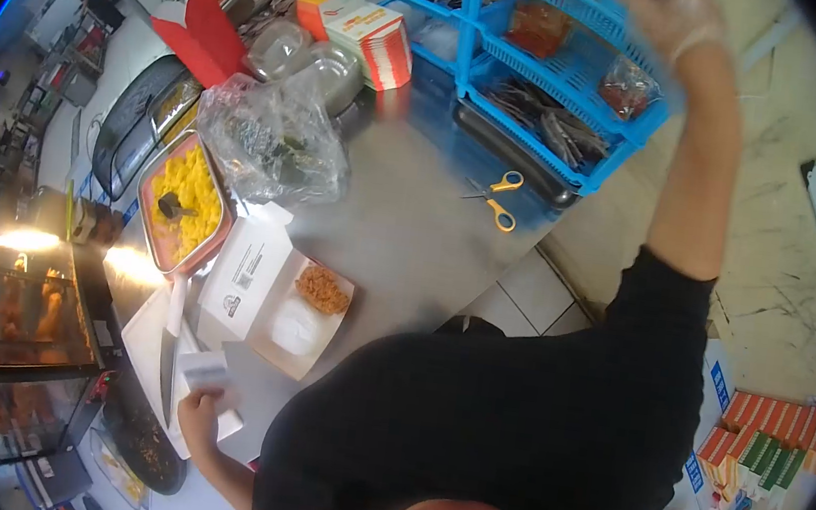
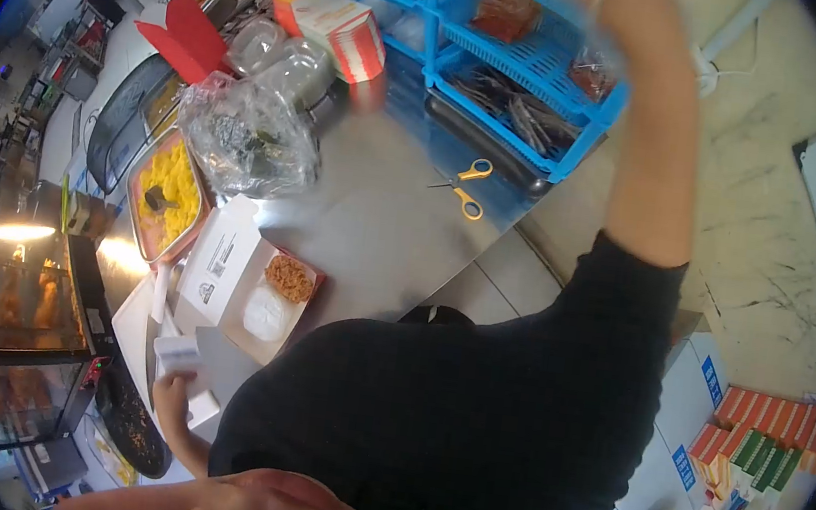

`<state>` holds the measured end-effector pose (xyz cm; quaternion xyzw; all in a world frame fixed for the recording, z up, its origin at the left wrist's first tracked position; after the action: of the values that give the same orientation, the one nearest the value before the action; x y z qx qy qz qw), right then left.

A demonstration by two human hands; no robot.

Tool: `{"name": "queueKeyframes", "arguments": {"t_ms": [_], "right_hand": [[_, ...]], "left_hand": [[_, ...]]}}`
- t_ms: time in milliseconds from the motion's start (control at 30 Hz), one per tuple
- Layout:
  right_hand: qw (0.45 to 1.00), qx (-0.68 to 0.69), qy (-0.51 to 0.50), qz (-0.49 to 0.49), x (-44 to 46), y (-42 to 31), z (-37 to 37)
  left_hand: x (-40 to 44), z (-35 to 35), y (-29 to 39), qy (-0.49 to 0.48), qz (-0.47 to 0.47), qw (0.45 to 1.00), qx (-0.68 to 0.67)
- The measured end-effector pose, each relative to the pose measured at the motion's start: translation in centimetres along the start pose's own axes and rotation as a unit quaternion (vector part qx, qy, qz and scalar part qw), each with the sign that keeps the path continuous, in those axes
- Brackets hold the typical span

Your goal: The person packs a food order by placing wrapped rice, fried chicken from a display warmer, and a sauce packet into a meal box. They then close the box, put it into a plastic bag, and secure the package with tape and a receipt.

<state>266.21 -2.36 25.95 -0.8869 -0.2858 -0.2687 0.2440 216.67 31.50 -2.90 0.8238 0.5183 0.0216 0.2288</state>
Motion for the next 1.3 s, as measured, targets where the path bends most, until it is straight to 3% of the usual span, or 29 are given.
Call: {"name": "queueKeyframes", "arguments": {"t_ms": [33, 67, 167, 233, 300, 333, 400, 433, 467, 533, 600, 733, 800, 833, 900, 933, 1000, 1033, 1067, 1100, 1133, 1200, 1233, 1267, 1300], "right_hand": [[0.996, -0.050, 0.005, 0.072, 1.8, 2.5, -1.6], [0.996, -0.053, 0.010, 0.073, 2.4, 4.5, -1.6], [0.954, -0.122, -0.218, 0.166, 2.5, 13.0, 3.3], [0.929, -0.140, -0.286, 0.190, 2.3, 14.5, 3.6], [0.939, -0.232, -0.241, 0.077, 3.0, 13.4, 2.6], [0.939, -0.232, -0.242, 0.073, 3.7, 16.4, 2.8], [0.992, 0.001, -0.038, 0.118, 6.3, 24.2, 1.4], [0.992, 0.003, -0.040, 0.117, 5.9, 21.8, 1.2], [0.973, -0.048, -0.190, 0.119, 4.5, 17.2, 2.4], [0.931, -0.102, -0.330, 0.118, 2.9, 15.0, 3.8], [0.935, -0.184, -0.298, 0.061, 3.5, 15.4, 4.8], [0.936, -0.217, -0.274, 0.032, 6.7, 19.2, 2.0], [0.975, -0.192, -0.112, 0.027, 10.0, 24.9, -0.8], [0.974, -0.193, -0.111, 0.028, 9.7, 24.2, -1.3], [0.895, -0.414, 0.075, -0.149, 8.5, 18.9, -4.3], [0.894, -0.416, 0.073, -0.151, 7.9, 18.8, -4.4], [0.948, -0.217, 0.161, -0.168, 6.4, 17.4, -4.3], [0.951, -0.200, 0.149, -0.183, 5.6, 15.8, -2.2], [0.977, 0.042, 0.165, -0.127, 4.2, 13.6, -0.4], [0.946, 0.284, 0.147, -0.051, 2.3, 11.1, 2.8], [0.931, 0.363, 0.013, -0.033, -0.1, 6.1, 6.9], [0.836, 0.508, -0.204, -0.026, -3.9, -2.4, 14.9], [0.767, 0.576, -0.279, -0.034, -6.6, -5.3, 19.2], [0.704, 0.624, -0.317, -0.122, -9.0, -9.3, 21.0], [0.612, 0.684, -0.389, -0.075, -11.7, -12.7, 23.4]], "left_hand": [[-0.2, 0.5, -1.1, -0.037, -0.029, 0.999, 0.017], [-0.4, 1.1, -2.1, -0.073, -0.057, 0.995, 0.035], [-0.6, 3.3, -1.6, -0.154, -0.027, 0.987, 0.031], [-0.9, 5.2, -0.6, -0.214, -0.029, 0.974, 0.061], [-1.8, 6.6, 1.7, -0.236, -0.044, 0.969, 0.062], [-2.3, 7.0, 3.0, -0.242, -0.045, 0.964, 0.101], [-3.5, 7.5, 5.2, -0.248, -0.050, 0.957, 0.139], [-4.0, 7.5, 6.2, -0.248, -0.055, 0.954, 0.158], [-4.4, 7.7, 7.0, -0.248, -0.059, 0.951, 0.176], [-4.7, 8.4, 8.0, -0.253, -0.065, 0.946, 0.190], [-4.6, 8.7, 9.0, -0.201, -0.038, 0.965, 0.161], [-2.6, 10.8, 7.3, -0.178, -0.019, 0.968, 0.176], [-1.9, 10.5, 8.2, -0.167, -0.002, 0.975, 0.150], [-1.5, 10.5, 8.3, -0.168, -0.001, 0.974, 0.149], [-0.5, 10.7, 8.5, -0.169, 0.005, 0.974, 0.148], [1.0, 12.0, 7.8, -0.156, 0.028, 0.977, 0.144], [2.9, 12.6, 8.4, -0.119, 0.085, 0.976, 0.161], [3.6, 12.7, 9.6, -0.162, 0.075, 0.971, 0.160], [5.0, 13.3, 9.9, -0.092, 0.098, 0.982, 0.136], [6.2, 13.7, 10.1, -0.020, 0.122, 0.986, 0.116], [6.4, 13.9, 10.3, -0.128, 0.053, 0.971, 0.196], [8.3, 14.6, 9.6, -0.045, 0.049, 0.975, 0.213], [7.4, 13.8, 10.4, -0.062, 0.038, 0.979, 0.192], [6.7, 12.5, 11.3, -0.077, 0.037, 0.982, 0.169], [6.2, 12.1, 10.7, -0.073, 0.024, 0.983, 0.166]]}}
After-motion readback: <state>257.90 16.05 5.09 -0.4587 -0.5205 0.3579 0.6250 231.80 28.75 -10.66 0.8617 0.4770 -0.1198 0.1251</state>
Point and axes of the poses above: each hand's wrist, its own x-axis towards the middle knuckle, its own z-axis out of the palm, y = z × x, the point moved 7 cm from there along x, towards the middle knuckle, and after that the axes turned 9 degrees about x, right-handed, at the moved point
